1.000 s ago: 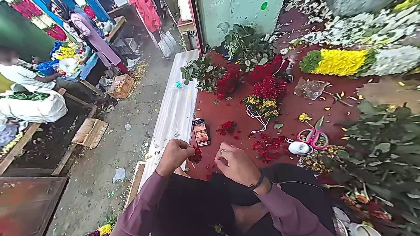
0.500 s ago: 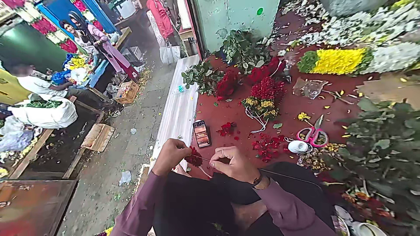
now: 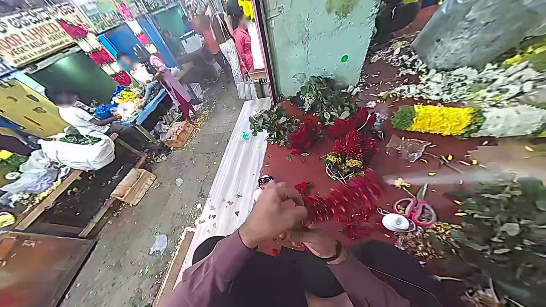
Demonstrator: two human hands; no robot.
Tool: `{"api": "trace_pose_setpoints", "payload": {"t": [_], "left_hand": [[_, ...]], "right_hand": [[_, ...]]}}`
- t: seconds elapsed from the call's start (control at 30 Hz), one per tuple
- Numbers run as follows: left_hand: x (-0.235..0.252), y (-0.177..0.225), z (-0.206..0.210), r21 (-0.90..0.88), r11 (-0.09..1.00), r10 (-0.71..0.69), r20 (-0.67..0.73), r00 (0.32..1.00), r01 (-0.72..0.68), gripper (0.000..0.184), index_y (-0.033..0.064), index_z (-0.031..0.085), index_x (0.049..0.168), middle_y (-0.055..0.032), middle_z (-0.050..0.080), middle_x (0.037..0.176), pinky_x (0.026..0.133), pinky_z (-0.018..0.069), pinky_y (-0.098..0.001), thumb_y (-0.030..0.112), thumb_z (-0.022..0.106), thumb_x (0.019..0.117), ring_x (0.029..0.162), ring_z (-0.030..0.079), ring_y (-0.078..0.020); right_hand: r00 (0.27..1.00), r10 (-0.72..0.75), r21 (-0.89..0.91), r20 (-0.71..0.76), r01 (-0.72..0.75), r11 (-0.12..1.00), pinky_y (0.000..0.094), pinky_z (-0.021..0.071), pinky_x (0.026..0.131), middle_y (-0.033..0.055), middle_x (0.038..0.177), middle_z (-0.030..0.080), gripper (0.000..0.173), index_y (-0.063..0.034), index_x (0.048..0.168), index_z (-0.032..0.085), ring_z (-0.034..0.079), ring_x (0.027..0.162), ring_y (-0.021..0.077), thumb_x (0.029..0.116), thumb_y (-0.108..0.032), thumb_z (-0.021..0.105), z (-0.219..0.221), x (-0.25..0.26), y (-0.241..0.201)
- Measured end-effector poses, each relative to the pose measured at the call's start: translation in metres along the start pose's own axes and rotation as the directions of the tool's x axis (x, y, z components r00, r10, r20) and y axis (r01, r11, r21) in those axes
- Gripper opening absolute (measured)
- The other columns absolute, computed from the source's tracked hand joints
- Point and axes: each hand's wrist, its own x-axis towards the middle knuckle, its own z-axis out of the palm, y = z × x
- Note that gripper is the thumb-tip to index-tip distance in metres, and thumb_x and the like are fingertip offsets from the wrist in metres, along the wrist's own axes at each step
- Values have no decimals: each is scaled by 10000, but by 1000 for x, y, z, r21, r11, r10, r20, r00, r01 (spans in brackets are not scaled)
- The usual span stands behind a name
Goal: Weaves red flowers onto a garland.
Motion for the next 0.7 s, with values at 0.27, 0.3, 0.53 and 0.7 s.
{"api": "trace_pose_setpoints", "payload": {"t": [0.27,0.3,0.53,0.7], "left_hand": [[-18,-72,-33,203,942,-288,85,954,266,201,186,786,874,16,702,855,814,517,-422,381,742,857,887,641,-140],[-24,-76,-35,174,946,-296,124,947,273,200,176,787,869,16,691,824,738,519,-393,373,756,853,808,631,-118],[-47,-97,-31,4,919,-387,206,899,394,201,165,782,833,24,692,808,659,529,-362,365,800,829,721,626,-98],[-54,-115,-26,-16,916,-390,184,902,400,185,152,777,844,2,672,809,663,534,-371,333,809,823,726,624,-120]], "right_hand": [[983,-72,-290,-170,20,957,184,443,530,1,791,733,146,-42,965,800,528,572,-12,966,-145,696,-27,12,-24],[980,-60,-303,-187,0,953,180,432,522,0,789,732,145,-38,965,800,516,564,-15,962,-137,695,-31,12,-23],[999,29,-441,40,-9,897,250,599,737,36,892,773,136,-18,986,791,708,778,59,968,-104,687,-23,8,-26],[987,136,-509,84,-75,858,210,566,669,6,856,759,156,-25,1002,786,664,712,13,986,-122,666,-26,10,-23]]}}
